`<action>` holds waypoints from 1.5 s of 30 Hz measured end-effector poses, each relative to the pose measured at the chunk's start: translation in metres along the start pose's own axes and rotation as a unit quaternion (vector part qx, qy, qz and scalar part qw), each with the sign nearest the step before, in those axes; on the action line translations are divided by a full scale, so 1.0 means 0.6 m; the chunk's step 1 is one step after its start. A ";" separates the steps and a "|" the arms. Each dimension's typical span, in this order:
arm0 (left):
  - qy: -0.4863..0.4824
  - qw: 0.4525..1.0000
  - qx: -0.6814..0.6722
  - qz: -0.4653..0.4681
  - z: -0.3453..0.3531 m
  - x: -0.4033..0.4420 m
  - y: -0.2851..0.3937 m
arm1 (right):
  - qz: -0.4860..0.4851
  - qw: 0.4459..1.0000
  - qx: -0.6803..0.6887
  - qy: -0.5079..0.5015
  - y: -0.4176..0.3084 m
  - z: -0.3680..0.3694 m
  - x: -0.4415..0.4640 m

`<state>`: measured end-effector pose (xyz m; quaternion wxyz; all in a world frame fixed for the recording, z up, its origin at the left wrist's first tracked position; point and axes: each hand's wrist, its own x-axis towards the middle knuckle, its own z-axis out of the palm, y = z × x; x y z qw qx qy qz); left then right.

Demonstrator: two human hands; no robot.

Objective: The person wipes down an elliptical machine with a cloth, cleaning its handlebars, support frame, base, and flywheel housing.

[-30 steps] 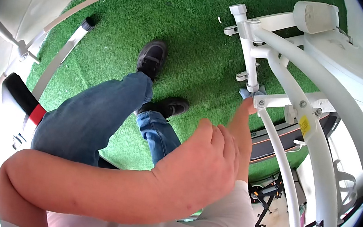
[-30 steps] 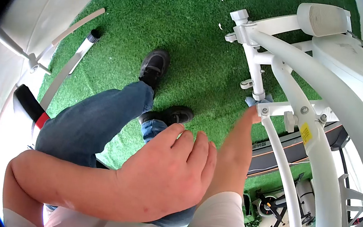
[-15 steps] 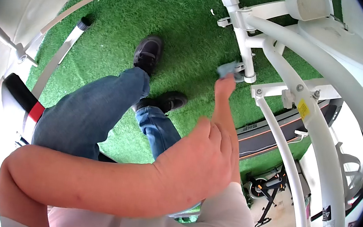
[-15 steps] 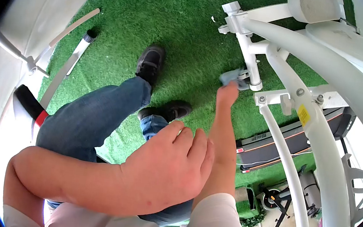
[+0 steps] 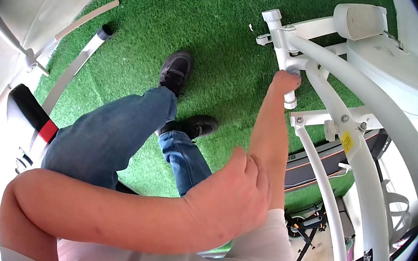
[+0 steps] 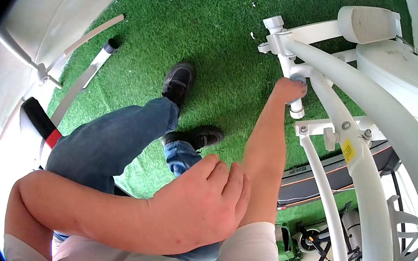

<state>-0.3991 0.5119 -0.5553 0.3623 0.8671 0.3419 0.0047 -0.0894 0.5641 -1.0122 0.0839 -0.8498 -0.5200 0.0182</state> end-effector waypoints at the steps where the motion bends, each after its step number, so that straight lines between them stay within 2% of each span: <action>1: 0.012 1.000 0.002 -0.003 0.002 -0.001 0.000 | 0.080 0.997 0.014 -0.006 -0.042 -0.031 0.000; 2: 0.023 1.000 0.004 -0.004 0.003 -0.001 0.002 | 0.161 0.987 0.027 -0.010 -0.060 -0.053 -0.001; 3: 0.024 1.000 0.004 0.000 0.003 0.001 0.003 | 0.316 0.891 0.326 -0.005 0.002 -0.007 0.008; 4: 0.016 1.000 -0.001 0.003 0.002 0.002 0.004 | 0.316 0.890 0.328 -0.003 0.012 -0.031 0.030; 5: 0.006 1.000 -0.004 0.000 0.002 -0.002 0.004 | 0.348 0.747 0.566 0.024 0.003 -0.069 0.042; 6: 0.006 1.000 0.000 -0.004 0.003 -0.003 0.003 | 0.353 0.546 0.759 0.048 -0.015 -0.094 0.056; 7: 0.017 1.000 -0.001 -0.002 0.005 -0.003 0.004 | 0.353 0.546 0.758 0.048 -0.031 -0.110 0.062; 9: 0.028 1.000 -0.004 -0.004 0.004 -0.003 0.009 | 0.335 0.572 0.748 -0.018 -0.062 -0.128 0.059; 10: 0.004 1.000 -0.010 0.001 0.003 -0.002 0.008 | 0.335 0.572 0.748 -0.018 -0.060 -0.110 0.041; 11: -0.017 1.000 -0.020 0.011 -0.001 0.001 0.013 | 0.298 0.711 0.637 -0.029 -0.051 -0.100 0.019; 12: -0.014 1.000 -0.018 0.013 -0.003 0.003 0.013 | 0.250 0.823 0.508 -0.039 -0.052 -0.090 0.012; 13: -0.024 0.999 -0.015 0.015 0.001 0.001 0.012 | 0.250 0.823 0.508 -0.038 -0.066 -0.097 0.010; 14: -0.032 0.999 -0.012 0.021 0.004 0.000 0.011 | 0.196 0.930 0.277 -0.142 -0.074 -0.111 0.021; 15: -0.033 0.999 -0.017 0.025 0.007 -0.002 0.014 | 0.133 0.962 0.019 -0.238 -0.086 -0.137 0.022; 16: -0.015 1.000 0.002 0.020 0.011 -0.002 0.010 | 0.128 0.963 0.049 -0.233 -0.126 -0.177 0.016; 17: 0.006 1.000 0.023 0.020 0.012 -0.002 0.006 | -0.142 0.986 0.069 -0.046 -0.156 -0.172 -0.006; 18: 0.007 0.999 0.024 0.020 0.012 -0.003 0.006 | -0.277 0.959 0.064 -0.001 -0.168 -0.174 0.013; 22: 0.019 0.999 0.029 0.015 0.016 -0.007 0.009 | -0.283 0.949 0.134 0.030 -0.220 -0.202 0.065; 23: 0.023 0.999 0.030 0.013 0.014 -0.007 0.006 | -0.259 0.953 -0.096 -0.123 -0.217 -0.202 0.112; 24: 0.024 0.999 0.033 0.010 0.015 -0.007 0.002 | -0.214 0.884 -0.318 -0.268 -0.215 -0.205 0.152; 25: 0.037 0.999 0.027 0.010 0.017 -0.007 0.004 | -0.139 0.872 -0.355 -0.305 -0.244 -0.225 0.155; 26: 0.046 0.999 0.019 0.011 0.018 -0.008 0.004 | -0.137 0.872 -0.354 -0.308 -0.254 -0.239 0.141; 28: 0.042 0.999 0.014 0.010 0.012 -0.004 0.000 | -0.212 0.791 -0.481 -0.313 -0.265 -0.254 0.128; 29: 0.032 0.999 0.004 0.006 0.010 -0.007 0.001 | -0.203 0.811 -0.463 -0.296 -0.215 -0.187 0.142; 32: 0.044 0.999 0.030 0.008 0.007 -0.008 -0.004 | -0.240 0.814 -0.468 -0.246 -0.208 -0.205 0.138; 34: 0.043 0.999 0.028 0.014 0.001 -0.010 0.003 | -0.190 0.815 -0.481 -0.260 -0.237 -0.238 0.126; 36: 0.037 0.999 0.029 0.010 0.006 -0.004 -0.013 | -0.232 0.800 -0.497 -0.245 -0.251 -0.271 0.106; 37: 0.027 0.999 0.039 0.020 0.001 -0.013 -0.013 | -0.223 0.752 -0.553 -0.281 -0.282 -0.323 0.086; 38: 0.013 0.999 0.048 0.015 0.009 -0.008 -0.025 | -0.222 0.753 -0.553 -0.278 -0.300 -0.339 0.082; 39: 0.016 0.998 0.060 -0.014 0.016 -0.006 -0.028 | -0.229 0.733 -0.569 -0.293 -0.309 -0.365 0.080; 40: 0.022 0.998 0.059 0.001 0.013 -0.012 -0.024 | -0.227 0.714 -0.588 -0.306 -0.305 -0.405 0.075; 42: 0.011 0.998 0.059 -0.001 0.023 -0.006 -0.042 | -0.235 0.723 -0.585 -0.282 -0.317 -0.437 0.072; 44: 0.023 0.998 0.050 0.012 0.025 -0.007 -0.035 | -0.223 0.682 -0.607 -0.341 -0.343 -0.497 0.082; 45: 0.025 0.999 0.040 0.009 0.030 -0.006 -0.042 | -0.240 0.684 -0.619 -0.303 -0.332 -0.494 0.085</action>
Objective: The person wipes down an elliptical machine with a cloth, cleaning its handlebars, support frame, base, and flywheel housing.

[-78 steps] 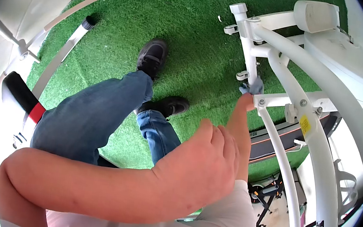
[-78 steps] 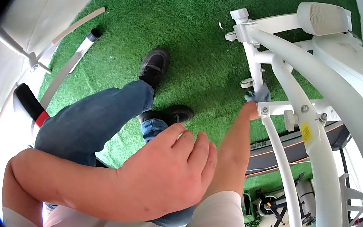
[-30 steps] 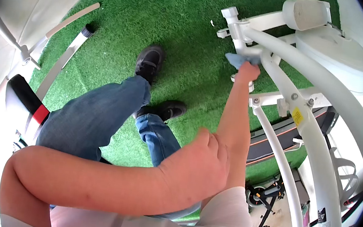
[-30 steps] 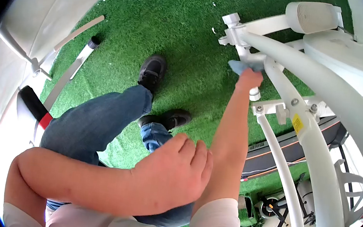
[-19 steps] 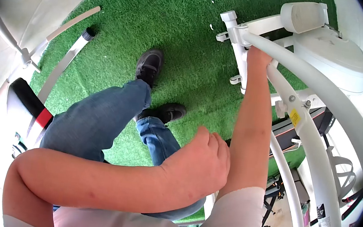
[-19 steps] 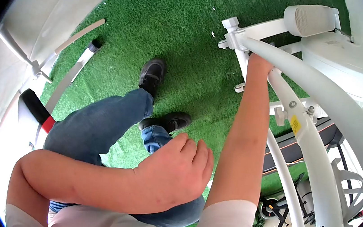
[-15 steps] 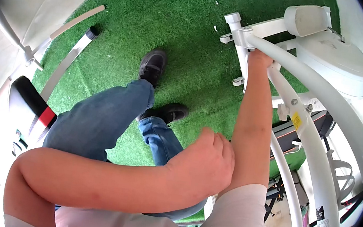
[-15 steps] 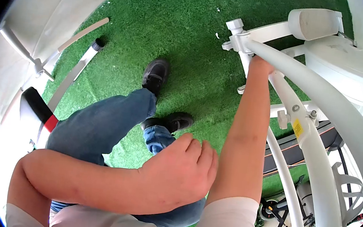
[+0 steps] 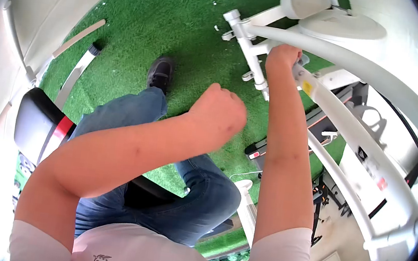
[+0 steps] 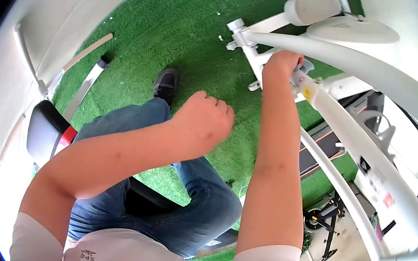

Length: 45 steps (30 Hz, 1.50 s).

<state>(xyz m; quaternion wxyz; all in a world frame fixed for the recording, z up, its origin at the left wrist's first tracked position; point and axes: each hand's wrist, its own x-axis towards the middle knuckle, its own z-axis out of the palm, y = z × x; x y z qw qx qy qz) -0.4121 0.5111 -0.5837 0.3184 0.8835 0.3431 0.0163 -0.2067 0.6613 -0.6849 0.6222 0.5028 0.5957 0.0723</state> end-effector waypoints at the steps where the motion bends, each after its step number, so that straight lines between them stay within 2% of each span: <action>1: 0.008 1.000 0.004 0.012 0.001 -0.003 0.004 | 0.015 1.000 0.000 -0.003 0.028 -0.012 -0.031; 3: -0.020 1.000 0.009 0.001 0.011 0.001 -0.008 | -0.015 1.000 -0.010 0.001 0.051 -0.044 -0.064; 4: -0.010 1.000 0.007 0.008 0.004 0.001 -0.002 | 0.000 0.999 -0.043 -0.028 0.082 -0.066 -0.098; 6: -0.055 0.998 0.001 -0.018 0.005 0.002 -0.007 | -0.018 0.998 -0.061 -0.019 0.078 -0.048 -0.076; 9: -0.053 0.998 0.013 -0.019 0.009 0.005 0.004 | -0.020 0.998 -0.053 0.006 0.095 -0.016 -0.092; 11: -0.062 0.998 0.013 -0.018 0.007 0.005 0.006 | -0.021 0.989 -0.016 0.144 0.079 -0.013 -0.126; 13: -0.073 0.997 0.010 -0.016 0.011 0.007 0.002 | -0.029 0.968 0.155 0.193 0.060 -0.014 -0.161; 15: -0.074 0.997 -0.007 -0.035 0.014 0.006 -0.004 | -0.030 0.946 0.289 0.143 0.042 -0.014 -0.220; 17: -0.048 0.998 0.004 -0.033 0.022 -0.001 -0.002 | 0.046 0.871 0.411 0.266 0.013 0.020 -0.291; 19: -0.018 0.999 0.019 -0.036 0.023 0.001 -0.007 | 0.088 0.741 0.635 0.202 -0.003 0.085 -0.318; 20: -0.041 0.998 0.026 -0.033 0.023 0.000 -0.007 | 0.090 0.738 0.636 0.206 -0.008 0.105 -0.334; 21: -0.064 0.997 0.034 -0.031 0.025 0.001 -0.009 | 0.198 0.415 0.871 0.173 -0.009 0.117 -0.348; 22: -0.062 0.997 0.040 -0.028 0.028 0.003 -0.009 | 0.268 0.019 0.957 0.110 -0.005 0.130 -0.355; 23: -0.079 0.995 0.041 -0.034 0.032 0.005 -0.008 | 0.269 0.013 0.956 0.115 0.006 0.143 -0.354; 25: -0.095 0.994 0.044 -0.039 0.032 0.005 -0.008 | 0.210 -0.193 0.934 0.213 0.035 0.159 -0.339; 26: -0.117 0.991 0.039 -0.049 0.030 0.004 -0.007 | 0.210 -0.195 0.934 0.215 0.053 0.161 -0.320; 27: -0.136 0.988 0.033 -0.059 0.027 0.001 -0.004 | 0.167 -0.205 0.938 0.224 0.076 0.162 -0.290; 28: -0.132 0.989 0.036 -0.055 0.029 -0.003 0.000 | 0.123 -0.215 0.940 0.237 0.098 0.163 -0.272; 31: -0.096 0.992 0.037 -0.072 0.028 -0.020 -0.010 | 0.117 -0.207 0.945 0.225 0.124 0.146 -0.251; 32: -0.072 0.994 0.032 -0.082 0.028 -0.028 -0.011 | 0.073 -0.206 0.943 0.253 0.118 0.150 -0.263; 33: -0.050 0.994 0.027 -0.090 0.029 -0.038 -0.007 | 0.069 -0.211 0.942 0.253 0.110 0.155 -0.285; 36: -0.022 0.996 0.011 -0.089 0.030 -0.055 0.010 | 0.050 -0.264 0.921 0.283 0.088 0.174 -0.371; 37: -0.023 0.996 0.021 -0.086 0.028 -0.065 0.027 | 0.030 -0.274 0.929 0.246 0.079 0.180 -0.410; 38: 0.009 0.994 -0.045 -0.095 0.023 -0.070 0.048 | 0.006 -0.284 0.936 0.208 0.069 0.179 -0.448; 39: 0.040 0.988 -0.109 -0.101 0.018 -0.075 0.069 | 0.000 -0.271 0.945 0.182 0.055 0.170 -0.488; 40: 0.037 0.990 -0.095 -0.097 0.024 -0.078 0.089 | -0.005 -0.258 0.954 0.154 0.032 0.161 -0.524; 41: 0.069 0.936 -0.317 -0.138 0.038 -0.076 0.110 | -0.019 -0.254 0.959 0.127 -0.005 0.172 -0.535; 42: 0.098 0.831 -0.520 -0.171 0.043 -0.075 0.127 | -0.036 -0.249 0.962 0.102 -0.041 0.182 -0.541; 43: 0.093 0.842 -0.505 -0.166 0.028 -0.079 0.145 | -0.037 -0.266 0.957 0.108 -0.065 0.180 -0.560; 44: 0.026 0.715 -0.659 -0.230 0.014 -0.087 0.161 | -0.048 -0.245 0.966 0.072 -0.091 0.177 -0.580; 45: -0.040 0.555 -0.779 -0.288 0.005 -0.096 0.175 | -0.059 -0.225 0.972 0.036 -0.111 0.175 -0.595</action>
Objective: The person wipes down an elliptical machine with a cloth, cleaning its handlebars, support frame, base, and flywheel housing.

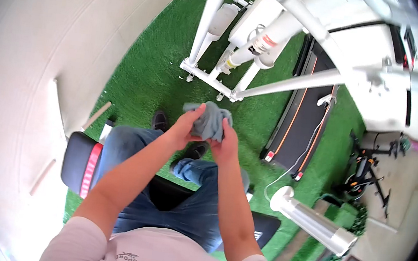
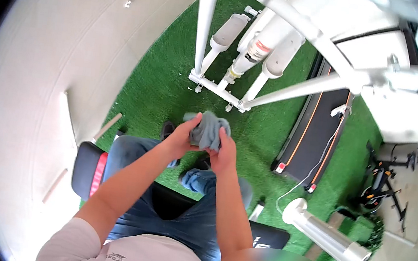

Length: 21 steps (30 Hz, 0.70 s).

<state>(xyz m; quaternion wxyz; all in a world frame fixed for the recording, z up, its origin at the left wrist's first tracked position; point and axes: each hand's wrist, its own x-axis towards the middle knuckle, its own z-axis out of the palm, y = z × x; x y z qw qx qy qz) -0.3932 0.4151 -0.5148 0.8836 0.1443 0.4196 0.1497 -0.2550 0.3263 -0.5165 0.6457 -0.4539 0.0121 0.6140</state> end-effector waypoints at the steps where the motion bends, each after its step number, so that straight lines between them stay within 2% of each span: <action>1: -0.004 1.000 -0.006 -0.005 0.000 -0.003 -0.009 | -0.006 1.000 0.022 -0.002 0.010 -0.002 -0.010; 3: 0.024 0.999 0.043 0.013 -0.011 0.000 -0.036 | 0.010 0.999 -0.050 0.019 0.032 -0.017 -0.039; 4: 0.043 0.996 0.073 0.035 -0.017 0.000 -0.051 | 0.007 0.999 -0.027 0.024 0.043 -0.026 -0.051; 6: 0.064 0.990 0.116 0.056 -0.023 0.002 -0.061 | -0.020 0.988 -0.108 0.108 0.046 -0.037 -0.050; 10: 0.107 0.982 0.146 0.056 0.021 -0.006 -0.060 | -0.074 0.987 -0.023 0.141 0.076 -0.096 -0.022; 11: 0.102 0.978 0.169 0.068 0.039 -0.006 -0.063 | -0.078 0.986 0.001 0.145 0.084 -0.107 -0.023; 13: 0.093 0.970 0.211 0.076 0.069 0.010 -0.071 | -0.186 0.966 -0.008 0.178 0.078 -0.115 -0.029; 14: 0.087 0.964 0.236 0.087 0.084 0.021 -0.078 | -0.189 0.965 0.010 0.183 0.071 -0.120 -0.029; 16: 0.082 0.953 0.274 0.096 0.125 0.035 -0.086 | -0.239 0.931 0.013 0.276 0.048 -0.122 -0.026; 19: 0.077 0.929 0.349 0.096 0.180 0.062 -0.092 | -0.237 0.925 0.110 0.274 0.000 -0.130 -0.020; 21: -0.059 0.876 0.468 0.096 0.183 0.088 -0.092 | -0.218 0.932 0.086 0.277 -0.001 -0.147 -0.002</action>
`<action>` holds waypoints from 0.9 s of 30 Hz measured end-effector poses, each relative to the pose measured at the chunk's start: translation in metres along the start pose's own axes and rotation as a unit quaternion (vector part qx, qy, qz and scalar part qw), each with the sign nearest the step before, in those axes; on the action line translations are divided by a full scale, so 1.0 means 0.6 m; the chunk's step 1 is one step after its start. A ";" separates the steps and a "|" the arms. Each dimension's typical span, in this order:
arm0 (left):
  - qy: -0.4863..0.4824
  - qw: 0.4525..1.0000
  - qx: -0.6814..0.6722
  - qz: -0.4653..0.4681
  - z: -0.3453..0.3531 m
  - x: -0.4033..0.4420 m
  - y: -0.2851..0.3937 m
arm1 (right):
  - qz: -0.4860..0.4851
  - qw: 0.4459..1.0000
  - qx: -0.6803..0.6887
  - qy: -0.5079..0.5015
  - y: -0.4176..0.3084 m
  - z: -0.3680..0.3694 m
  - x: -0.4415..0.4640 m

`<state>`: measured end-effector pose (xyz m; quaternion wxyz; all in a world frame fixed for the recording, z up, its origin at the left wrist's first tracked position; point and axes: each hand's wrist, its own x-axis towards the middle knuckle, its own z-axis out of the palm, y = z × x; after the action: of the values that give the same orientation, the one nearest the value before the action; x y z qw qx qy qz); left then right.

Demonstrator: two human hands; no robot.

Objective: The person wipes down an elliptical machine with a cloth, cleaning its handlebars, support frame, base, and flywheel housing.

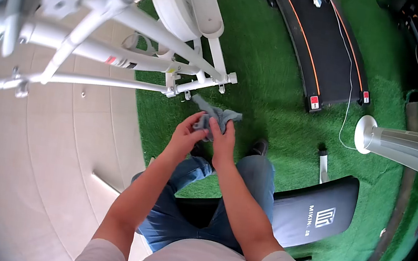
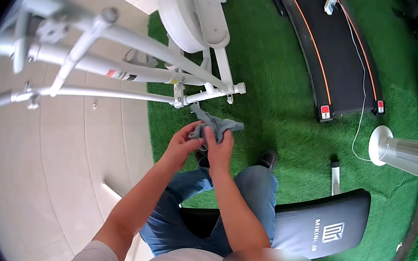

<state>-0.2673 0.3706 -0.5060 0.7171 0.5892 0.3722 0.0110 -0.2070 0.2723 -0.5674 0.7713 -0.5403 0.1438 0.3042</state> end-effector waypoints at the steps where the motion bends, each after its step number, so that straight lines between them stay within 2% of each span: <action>1: -0.001 1.000 0.005 -0.011 0.013 0.000 0.023 | 0.008 0.999 -0.038 -0.011 -0.002 -0.002 0.008; 2: -0.062 0.996 0.068 0.015 0.024 -0.006 0.052 | 0.016 0.999 -0.036 -0.007 -0.009 -0.009 0.018; 3: -0.124 0.983 0.130 0.043 0.038 -0.007 0.095 | 0.088 0.991 0.065 -0.074 -0.040 -0.016 0.029; 4: -0.133 0.965 0.223 0.041 0.040 -0.002 0.136 | 0.156 0.964 0.166 -0.139 -0.063 -0.021 0.044; 5: -0.042 0.956 0.287 0.047 0.026 0.013 0.153 | 0.158 0.964 0.168 -0.135 -0.076 -0.019 0.068; 6: 0.048 0.935 0.347 0.056 0.011 0.032 0.168 | 0.133 0.978 0.121 -0.102 -0.089 -0.013 0.106; 8: 0.192 0.925 0.255 0.204 -0.006 0.080 0.213 | 0.050 0.997 -0.014 -0.058 -0.095 -0.008 0.204; 11: 0.234 0.882 0.170 0.371 0.009 0.156 0.260 | -0.076 0.962 -0.261 0.009 -0.039 0.001 0.402; 13: 0.222 0.876 0.114 0.412 0.012 0.205 0.273 | -0.305 0.873 -0.381 0.009 -0.010 0.041 0.499; 14: 0.225 0.875 0.117 0.412 0.002 0.224 0.266 | -0.374 0.837 -0.399 0.000 0.004 0.074 0.541; 15: 0.205 0.849 0.109 0.474 -0.008 0.240 0.257 | -0.439 0.797 -0.415 -0.009 0.022 0.106 0.575; 16: 0.184 0.817 0.103 0.537 -0.012 0.255 0.255 | -0.480 0.759 -0.435 -0.063 0.025 0.136 0.601; 17: 0.232 0.812 0.104 0.525 -0.002 0.256 0.251 | -0.520 0.716 -0.451 -0.117 0.026 0.163 0.626; 18: 0.228 0.806 0.131 0.530 0.000 0.255 0.253 | -0.575 0.649 -0.478 -0.139 0.040 0.183 0.652; 19: 0.223 0.800 0.159 0.533 -0.003 0.256 0.255 | -0.571 0.655 -0.472 -0.149 0.059 0.194 0.679; 21: 0.231 0.802 0.189 0.517 -0.007 0.251 0.262 | -0.608 0.553 -0.540 -0.182 0.086 0.202 0.716; 23: 0.234 0.814 0.212 0.487 -0.003 0.244 0.257 | -0.590 0.560 -0.555 -0.176 0.121 0.184 0.703; 25: 0.250 0.828 0.180 0.468 0.003 0.245 0.259 | -0.516 0.537 -0.628 -0.227 0.126 0.186 0.691; 26: 0.259 0.829 0.163 0.468 0.007 0.247 0.258 | -0.494 0.485 -0.647 -0.320 0.125 0.178 0.681; 27: 0.255 0.828 0.163 0.473 0.010 0.247 0.258 | -0.515 0.416 -0.654 -0.366 0.132 0.166 0.679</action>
<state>-0.0916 0.4803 -0.4511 0.3975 0.7776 0.2139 0.4378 0.0481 0.5104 -0.8133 0.1770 -0.6921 -0.6995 0.0210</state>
